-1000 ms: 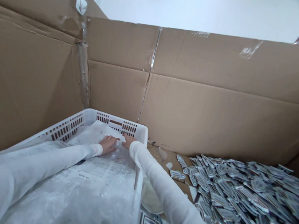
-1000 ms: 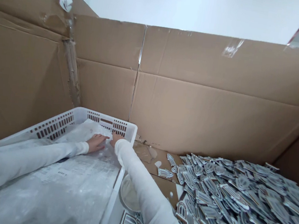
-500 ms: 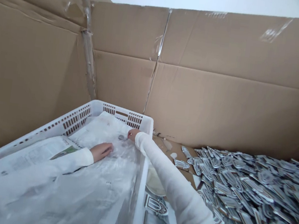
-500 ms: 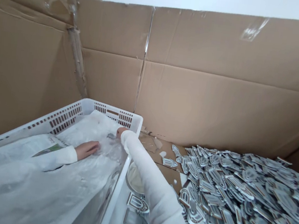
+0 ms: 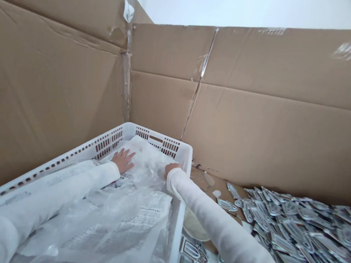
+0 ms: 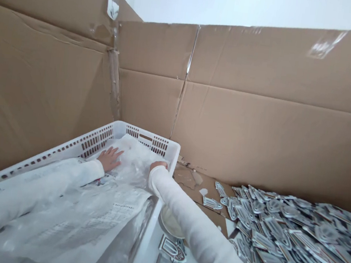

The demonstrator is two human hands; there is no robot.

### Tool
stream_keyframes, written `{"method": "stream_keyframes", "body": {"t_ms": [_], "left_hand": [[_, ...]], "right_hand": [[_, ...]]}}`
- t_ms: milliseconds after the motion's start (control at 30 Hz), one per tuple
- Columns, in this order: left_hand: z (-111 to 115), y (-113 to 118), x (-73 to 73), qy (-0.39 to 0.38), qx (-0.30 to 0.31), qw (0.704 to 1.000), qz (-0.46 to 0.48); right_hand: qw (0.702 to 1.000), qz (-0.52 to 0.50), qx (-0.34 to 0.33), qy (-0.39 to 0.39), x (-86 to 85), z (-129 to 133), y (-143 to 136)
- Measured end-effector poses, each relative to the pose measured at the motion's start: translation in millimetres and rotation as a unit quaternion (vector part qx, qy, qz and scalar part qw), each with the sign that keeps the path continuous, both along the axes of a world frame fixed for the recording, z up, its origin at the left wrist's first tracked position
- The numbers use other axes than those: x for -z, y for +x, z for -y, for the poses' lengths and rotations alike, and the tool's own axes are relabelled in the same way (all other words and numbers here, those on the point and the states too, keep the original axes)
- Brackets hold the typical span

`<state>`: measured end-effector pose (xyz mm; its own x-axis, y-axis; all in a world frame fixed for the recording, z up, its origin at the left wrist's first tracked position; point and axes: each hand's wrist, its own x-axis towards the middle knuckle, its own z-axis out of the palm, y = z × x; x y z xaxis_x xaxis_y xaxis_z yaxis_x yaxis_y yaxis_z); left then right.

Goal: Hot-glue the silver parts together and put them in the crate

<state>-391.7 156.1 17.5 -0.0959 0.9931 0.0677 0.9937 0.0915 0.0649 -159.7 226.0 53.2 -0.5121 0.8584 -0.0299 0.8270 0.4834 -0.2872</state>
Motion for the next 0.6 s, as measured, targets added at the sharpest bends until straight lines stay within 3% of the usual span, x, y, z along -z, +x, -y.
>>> {"method": "stream_keyframes", "body": {"t_ms": [100,167,233,333,433,500,600], "left_hand": [[-10.3,-7.0,13.5,-0.077,-0.022,0.997,-0.017],[-21.1,-7.1,14.5,-0.053,0.001,0.998,-0.040],[-34.2,-7.9,6.0,-0.006,-0.006,0.998,-0.060],[-53.7,-12.5,-16.2,0.046,-0.052,0.996,-0.063],[-65.9,-13.2,-33.5,0.078,-0.083,0.992,-0.054],[-68.7,-7.0,-37.1,0.116,-0.079,0.989,-0.050],[-66.6,10.8,-30.5,0.168,-0.015,0.985,-0.048]], "right_hand": [[0.998,0.034,-0.025,0.040,-11.0,0.4,-6.5],[0.994,0.048,-0.092,0.046,-11.8,5.4,-13.2],[0.984,0.098,-0.144,0.023,-6.6,9.9,-19.4],[0.978,0.182,-0.103,0.007,3.6,9.0,-23.5],[0.980,0.191,-0.038,0.032,5.0,2.3,-23.2],[0.982,0.180,-0.034,0.038,0.4,0.7,-24.2],[0.987,0.150,-0.050,0.042,-11.3,8.1,-27.6]]}}
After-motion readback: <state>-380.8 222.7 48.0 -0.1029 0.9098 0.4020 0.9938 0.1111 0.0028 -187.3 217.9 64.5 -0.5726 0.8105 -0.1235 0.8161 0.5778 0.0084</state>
